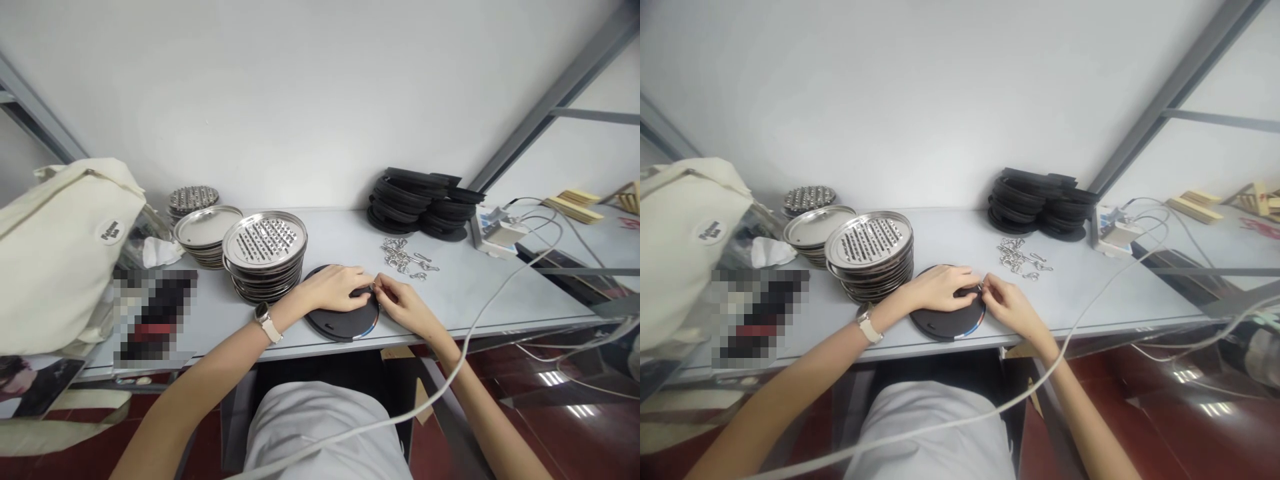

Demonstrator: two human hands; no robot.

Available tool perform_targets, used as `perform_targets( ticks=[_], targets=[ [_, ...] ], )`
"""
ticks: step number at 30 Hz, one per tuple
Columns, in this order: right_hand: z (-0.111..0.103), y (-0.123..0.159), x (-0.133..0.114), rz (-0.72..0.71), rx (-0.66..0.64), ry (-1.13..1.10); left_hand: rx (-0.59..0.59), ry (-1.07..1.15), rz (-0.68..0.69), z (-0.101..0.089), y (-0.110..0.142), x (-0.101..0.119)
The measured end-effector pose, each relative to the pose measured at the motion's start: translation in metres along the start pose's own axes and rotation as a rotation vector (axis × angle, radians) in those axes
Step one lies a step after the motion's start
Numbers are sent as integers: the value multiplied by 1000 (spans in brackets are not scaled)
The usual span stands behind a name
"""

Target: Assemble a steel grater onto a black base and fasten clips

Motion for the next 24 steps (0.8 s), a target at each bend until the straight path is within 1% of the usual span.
perform_targets(
  ticks=[8, 18, 24],
  targets=[
    [-1, -2, -2, -2, -20, -6, 16, 45, 4, 1, -2, -3],
    [-2, -3, -2, 8, -42, 38, -14, 69, -21, 2, -3, -4],
    [-2, -3, -2, 23, -20, 79, -2, 78, -36, 2, -4, -5]
  ],
)
Point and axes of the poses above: each hand's wrist, its own y-axis away from the middle knuckle, its own z-axis out of the palm, x = y × z, the point moved 6 cm from there along -y, towards the middle knuckle, and after that the axes turned 15 degrees about -x, right-handed, at the moved point
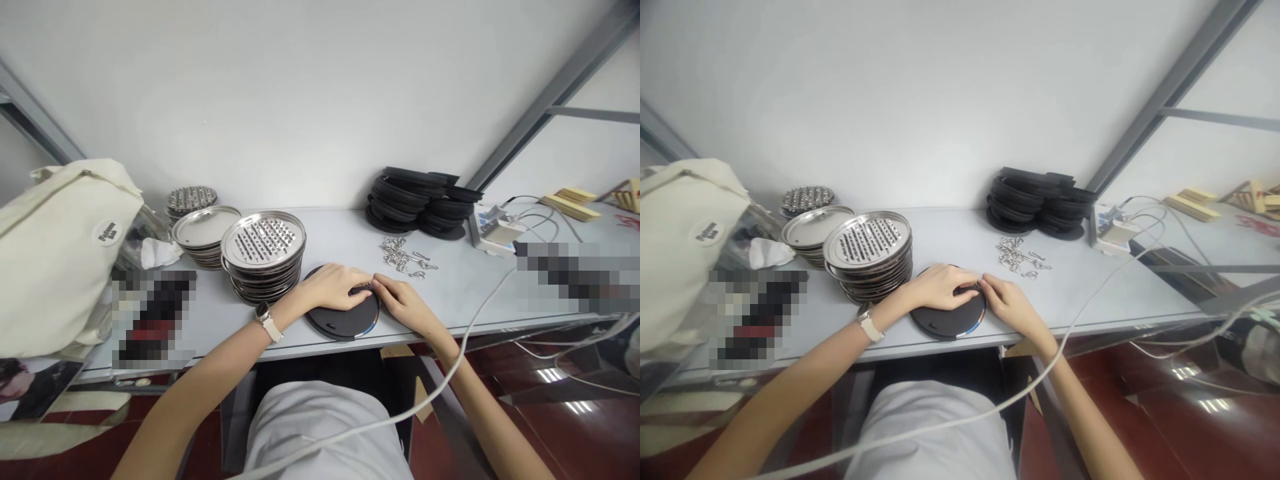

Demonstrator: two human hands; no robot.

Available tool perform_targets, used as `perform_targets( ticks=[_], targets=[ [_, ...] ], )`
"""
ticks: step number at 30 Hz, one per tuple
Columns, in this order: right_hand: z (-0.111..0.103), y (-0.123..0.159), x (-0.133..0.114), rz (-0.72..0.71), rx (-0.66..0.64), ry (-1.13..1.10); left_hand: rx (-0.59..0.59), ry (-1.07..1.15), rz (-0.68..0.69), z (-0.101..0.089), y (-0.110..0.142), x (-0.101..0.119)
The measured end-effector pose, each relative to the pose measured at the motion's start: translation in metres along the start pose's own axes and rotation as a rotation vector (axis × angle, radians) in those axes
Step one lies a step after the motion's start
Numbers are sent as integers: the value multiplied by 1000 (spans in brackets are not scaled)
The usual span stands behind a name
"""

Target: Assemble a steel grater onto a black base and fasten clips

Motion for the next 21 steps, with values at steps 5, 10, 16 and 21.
perform_targets(
  ticks=[5, 10, 16, 21],
  targets=[
    [0, 1, -1, 11, 14, 26, 20, -11, 14, -1, 0, 1],
    [-2, 4, -4, -26, 37, 2, 9, -12, 1, 0, 0, 0],
    [-2, 4, -6, -30, 54, 8, 11, -27, 0, -1, 0, 1],
    [-3, 3, -8, 9, 76, 58, 2, -23, -11, 0, 0, 0]
  ],
)
Point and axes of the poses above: each hand's wrist, its own y-axis away from the middle knuckle, its own z-axis out of the palm, x = y × z, the point moved 6 cm from there along -y, towards the middle knuckle, and after that the axes turned 15 degrees about -x, right-handed, at the moved point
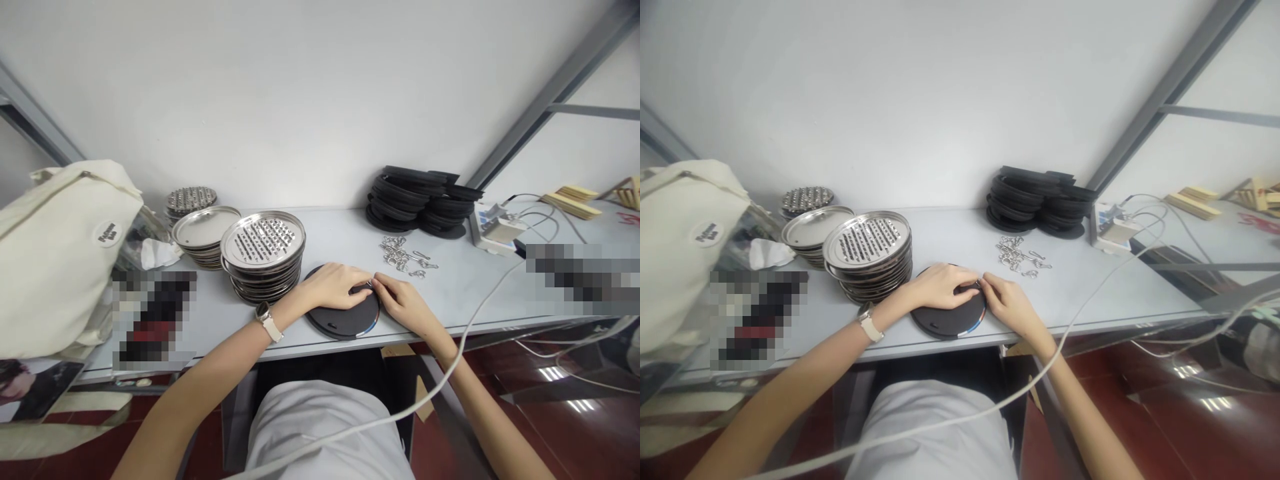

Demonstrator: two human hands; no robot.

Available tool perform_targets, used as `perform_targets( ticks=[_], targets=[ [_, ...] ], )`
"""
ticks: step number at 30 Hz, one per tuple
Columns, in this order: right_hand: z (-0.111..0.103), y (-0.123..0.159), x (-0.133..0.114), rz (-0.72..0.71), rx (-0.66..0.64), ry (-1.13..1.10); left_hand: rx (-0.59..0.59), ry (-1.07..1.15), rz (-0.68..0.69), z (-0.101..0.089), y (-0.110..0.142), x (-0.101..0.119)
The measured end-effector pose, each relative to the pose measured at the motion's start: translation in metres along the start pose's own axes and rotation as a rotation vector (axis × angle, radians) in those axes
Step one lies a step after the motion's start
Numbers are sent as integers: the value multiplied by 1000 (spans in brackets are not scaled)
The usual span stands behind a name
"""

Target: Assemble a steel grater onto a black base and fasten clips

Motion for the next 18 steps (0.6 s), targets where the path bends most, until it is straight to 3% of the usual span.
perform_targets(
  ticks=[18],
  targets=[
    [1, 0, 1, -9, -13, 22, -7, 29, 2, 0, 0, 0]
  ],
)
Point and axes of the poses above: each hand's wrist, its own y-axis away from the middle knuckle, its own z-axis out of the palm, x = y × z, the point moved 6 cm from there along -y, towards the middle knuckle, and after that the axes turned 15 degrees about -x, right-handed, at the moved point
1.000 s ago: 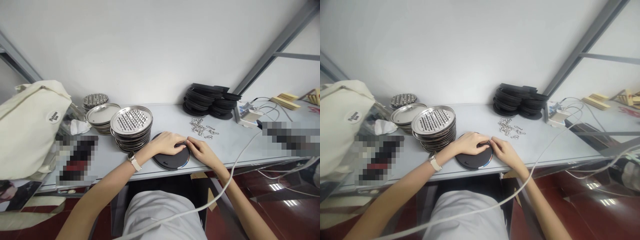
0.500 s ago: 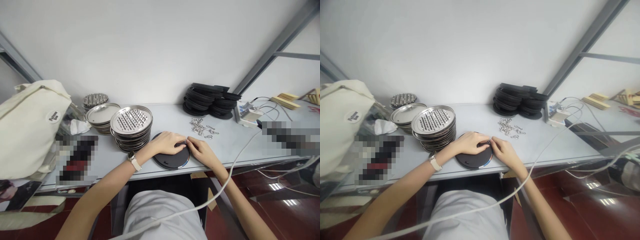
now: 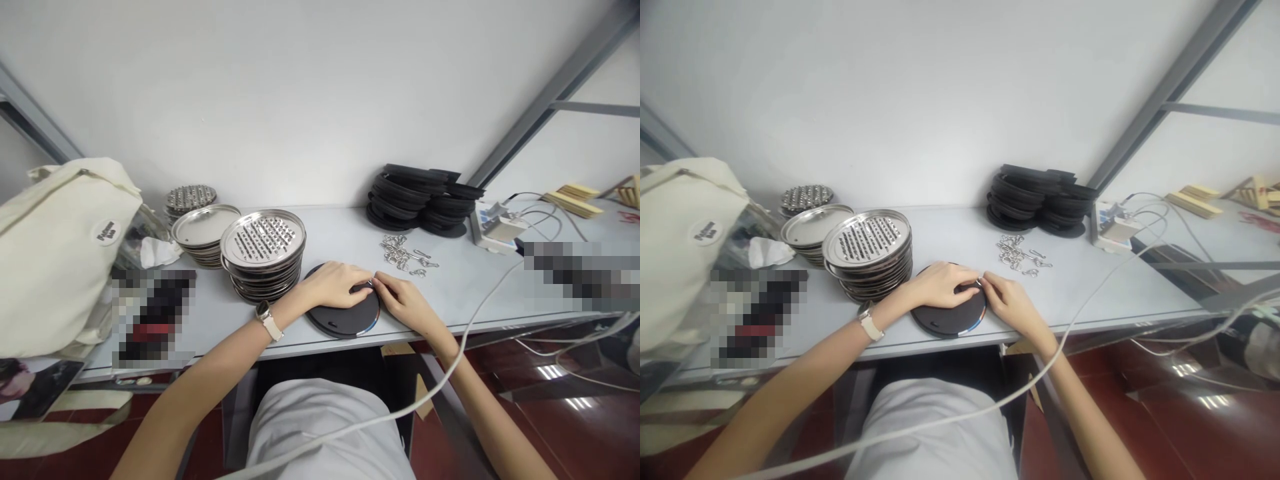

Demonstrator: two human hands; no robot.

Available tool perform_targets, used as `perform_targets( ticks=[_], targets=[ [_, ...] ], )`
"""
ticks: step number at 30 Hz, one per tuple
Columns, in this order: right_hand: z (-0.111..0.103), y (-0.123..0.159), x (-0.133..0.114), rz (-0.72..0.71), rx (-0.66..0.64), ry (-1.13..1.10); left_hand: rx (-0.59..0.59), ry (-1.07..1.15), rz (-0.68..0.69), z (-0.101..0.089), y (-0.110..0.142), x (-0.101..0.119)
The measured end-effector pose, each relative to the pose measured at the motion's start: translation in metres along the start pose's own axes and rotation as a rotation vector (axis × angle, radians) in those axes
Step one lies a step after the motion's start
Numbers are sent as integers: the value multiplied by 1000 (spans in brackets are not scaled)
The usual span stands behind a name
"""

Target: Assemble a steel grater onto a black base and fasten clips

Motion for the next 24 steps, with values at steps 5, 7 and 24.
perform_targets(
  ticks=[5, 7, 24],
  targets=[
    [1, 0, 2, 5, -11, 7, -7, 7, -9, 0, 0, 0],
    [1, 0, 2, 2, -14, 4, -5, 2, -15, 0, 0, 0],
    [1, 0, 2, -28, -47, 6, -1, 17, -24, -2, 1, 1]
  ],
)
Point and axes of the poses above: each hand's wrist, its own y-axis away from the middle knuckle, its own z-axis out of the palm, x = y × z, the point moved 6 cm from there along -y, towards the middle knuckle, and after that the axes turned 15 degrees about -x, right-handed, at the moved point
